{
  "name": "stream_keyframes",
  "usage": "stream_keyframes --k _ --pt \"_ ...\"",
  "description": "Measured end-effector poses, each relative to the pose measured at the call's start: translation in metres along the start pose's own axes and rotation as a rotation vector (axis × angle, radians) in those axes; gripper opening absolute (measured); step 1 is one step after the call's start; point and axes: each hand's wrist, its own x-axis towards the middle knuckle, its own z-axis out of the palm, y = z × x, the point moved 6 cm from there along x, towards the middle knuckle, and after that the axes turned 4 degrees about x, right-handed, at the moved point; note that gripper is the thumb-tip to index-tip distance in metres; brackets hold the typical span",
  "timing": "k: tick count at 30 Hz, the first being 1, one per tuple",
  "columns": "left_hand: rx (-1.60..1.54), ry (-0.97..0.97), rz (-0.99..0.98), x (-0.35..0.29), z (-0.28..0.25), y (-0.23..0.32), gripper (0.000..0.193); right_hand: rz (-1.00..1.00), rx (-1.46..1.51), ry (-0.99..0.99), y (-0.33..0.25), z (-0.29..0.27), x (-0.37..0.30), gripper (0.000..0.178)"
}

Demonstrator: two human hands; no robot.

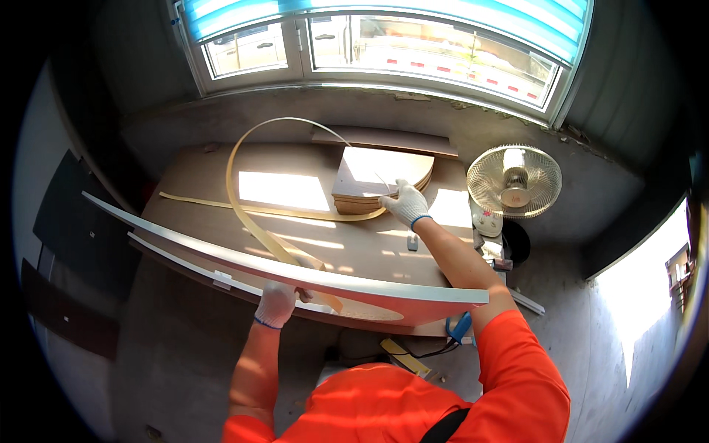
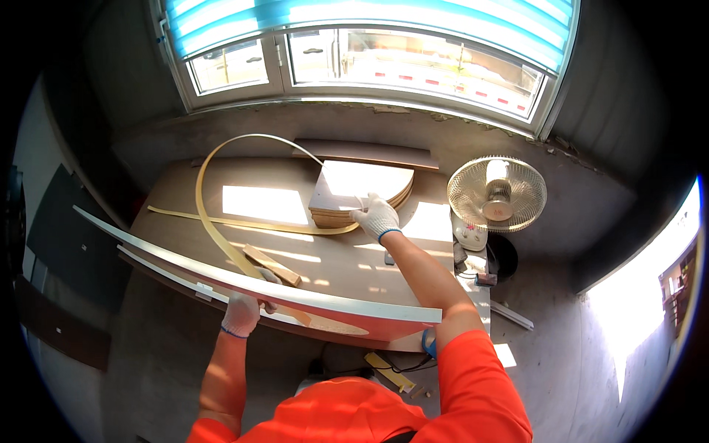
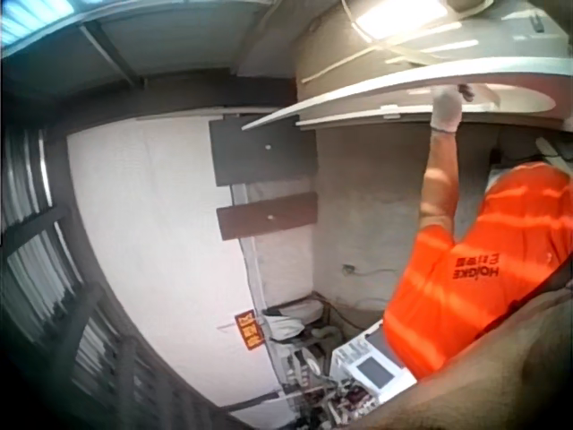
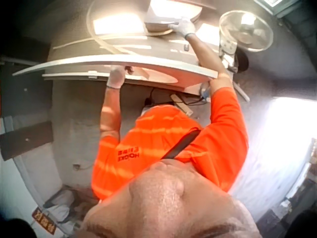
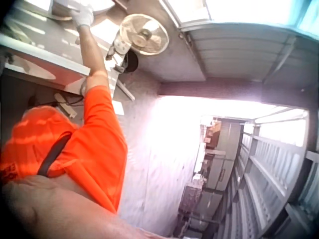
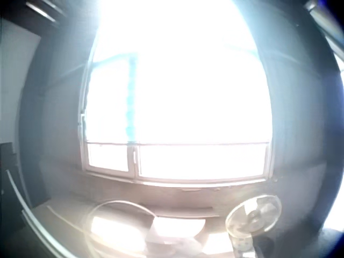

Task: The person uses a heat gun to soften a strip of edge banding and applies it to the curved edge of a large, light-colored wooden panel. They press the banding firmly along the edge to ensure adhesion, working their way around the panel's perimeter.

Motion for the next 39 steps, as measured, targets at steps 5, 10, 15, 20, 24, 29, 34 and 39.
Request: stream_keyframes --k 5,10,15,20,24,29,34,39 --pt "0.057 -0.14 0.006 0.006 0.019 0.004 0.028 -0.067 0.333 0.014 0.062 0.012 0.035 0.055" --pt "-0.147 -0.016 0.006 0.018 -0.003 0.004 0.022 -0.03 -0.063 0.607 0.058 -0.045 0.011 0.031" --pt "-0.295 0.264 0.17 0.038 -0.053 -0.043 0.025 -0.222 -0.072 1.017 0.024 -0.223 -0.056 0.028" --pt "-0.48 0.414 -0.068 0.058 -0.085 -0.073 0.03 -0.384 -0.685 1.176 0.026 -0.336 -0.119 0.023" --pt "-0.385 0.42 -0.211 0.046 -0.077 -0.071 0.032 0.091 -0.841 0.76 -0.006 -0.343 -0.098 0.027" --pt "-0.408 0.313 -0.229 0.045 -0.031 -0.096 0.033 -0.385 -0.713 0.869 -0.13 -0.302 -0.026 0.028" --pt "-0.531 0.235 -0.224 0.041 0.001 -0.083 0.032 -0.974 -0.318 0.39 -0.322 -0.168 0.001 0.034" --pt "-0.632 0.286 -0.23 0.03 -0.008 -0.094 0.032 -1.074 -0.245 -0.043 -0.409 -0.13 -0.077 0.053"
